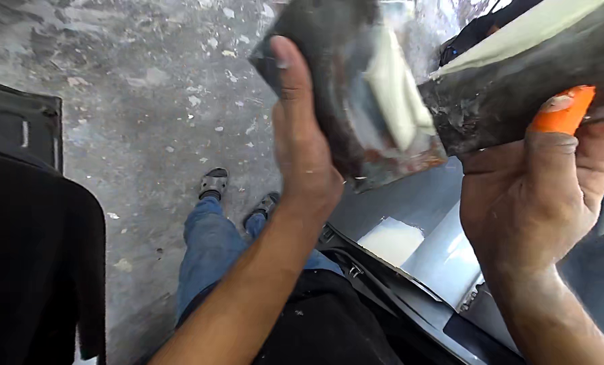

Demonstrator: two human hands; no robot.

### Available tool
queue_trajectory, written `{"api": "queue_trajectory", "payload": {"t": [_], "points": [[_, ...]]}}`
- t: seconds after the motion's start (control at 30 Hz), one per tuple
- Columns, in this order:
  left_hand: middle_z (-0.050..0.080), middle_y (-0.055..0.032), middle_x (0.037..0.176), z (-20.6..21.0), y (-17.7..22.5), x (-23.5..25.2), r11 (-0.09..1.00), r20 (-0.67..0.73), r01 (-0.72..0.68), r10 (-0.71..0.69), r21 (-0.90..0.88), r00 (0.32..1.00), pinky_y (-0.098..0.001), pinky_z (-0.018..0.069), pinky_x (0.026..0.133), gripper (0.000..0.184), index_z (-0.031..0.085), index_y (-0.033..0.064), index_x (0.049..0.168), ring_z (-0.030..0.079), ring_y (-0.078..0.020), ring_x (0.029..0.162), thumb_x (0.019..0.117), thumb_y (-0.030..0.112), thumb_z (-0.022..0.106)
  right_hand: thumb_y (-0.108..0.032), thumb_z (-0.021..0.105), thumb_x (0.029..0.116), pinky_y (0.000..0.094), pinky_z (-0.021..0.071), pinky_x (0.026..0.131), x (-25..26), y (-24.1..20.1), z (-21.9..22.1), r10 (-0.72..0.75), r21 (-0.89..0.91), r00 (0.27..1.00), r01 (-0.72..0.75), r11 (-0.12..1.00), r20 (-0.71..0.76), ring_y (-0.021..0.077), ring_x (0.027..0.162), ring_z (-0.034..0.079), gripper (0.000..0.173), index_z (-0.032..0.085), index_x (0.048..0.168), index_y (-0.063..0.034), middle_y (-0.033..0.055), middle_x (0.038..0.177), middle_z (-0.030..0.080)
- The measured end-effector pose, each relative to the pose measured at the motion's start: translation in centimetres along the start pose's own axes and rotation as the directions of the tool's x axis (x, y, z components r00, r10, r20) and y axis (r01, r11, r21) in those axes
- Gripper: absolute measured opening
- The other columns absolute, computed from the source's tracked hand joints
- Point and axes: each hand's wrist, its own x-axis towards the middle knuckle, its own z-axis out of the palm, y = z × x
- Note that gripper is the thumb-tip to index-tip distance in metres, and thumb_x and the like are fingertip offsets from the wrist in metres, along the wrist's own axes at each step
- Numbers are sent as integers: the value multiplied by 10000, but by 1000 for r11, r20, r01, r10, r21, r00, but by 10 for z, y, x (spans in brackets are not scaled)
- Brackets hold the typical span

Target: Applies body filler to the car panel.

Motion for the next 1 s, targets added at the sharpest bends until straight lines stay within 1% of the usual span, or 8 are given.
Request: {"api": "queue_trajectory", "payload": {"t": [0.17,0.3,0.4,0.5,0.6,0.8,0.93,1.0], "points": [[708,-108,969,16,-2,-6,983,-154,-141,157,114,975,-432,614,890,442,618,12,1121,721,-210,951,1123,349,332,-145,467,1087,421,594,973,-17,-23,-3,10,-181,967,38,983,256,156,1105,661,199,498,1283,-139,-18,1162,639],[703,-90,961,3,11,-1,961,-132,-228,250,158,959,-426,604,908,409,605,18,1084,714,-196,959,1127,307,318,-187,473,1089,225,586,897,-14,-35,-29,215,-494,805,110,862,553,27,1037,652,224,565,1263,-79,-50,1097,654],[695,-108,1049,-6,20,1,970,-102,-203,217,133,971,-436,585,959,437,576,16,1163,699,-206,1037,1132,316,260,-193,474,1069,136,556,817,-6,-31,-49,376,-665,702,184,724,605,-44,950,643,237,636,1213,-96,-79,1027,677],[677,-132,1126,-8,18,-2,976,-60,-193,199,101,978,-456,561,1006,473,544,1,1245,677,-226,1103,1132,327,220,-186,468,1076,194,572,857,-6,-27,-51,303,-636,805,115,763,509,-7,978,654,219,620,1208,-99,-69,1048,678],[702,-95,1009,0,13,-3,973,-81,-208,217,103,973,-429,594,932,435,593,27,1140,706,-197,1002,1131,326,277,-162,470,1085,357,601,949,-16,-31,-33,117,-415,903,73,907,413,114,1085,664,221,526,1292,-112,-30,1153,649],[689,-130,1018,7,22,3,972,-54,-223,227,68,972,-459,587,943,447,574,0,1142,701,-235,1013,1134,295,239,-179,466,1076,198,558,919,-20,-36,-53,243,-620,773,234,749,586,18,1070,626,259,625,1220,-34,-7,1138,640],[694,-133,1048,7,19,3,972,-90,-227,232,62,969,-461,581,958,455,583,1,1164,697,-233,1035,1131,324,263,-164,459,1085,302,600,907,-14,-36,-52,73,-569,899,209,795,432,61,1038,668,210,560,1244,-71,-37,1109,667],[698,-119,1022,9,15,0,975,-92,-217,221,55,971,-446,592,936,446,584,6,1161,706,-221,1006,1131,323,273,-175,456,1091,320,588,949,-20,-39,-38,-19,-479,898,253,841,440,65,1095,646,230,520,1297,-93,-55,1154,645]]}}
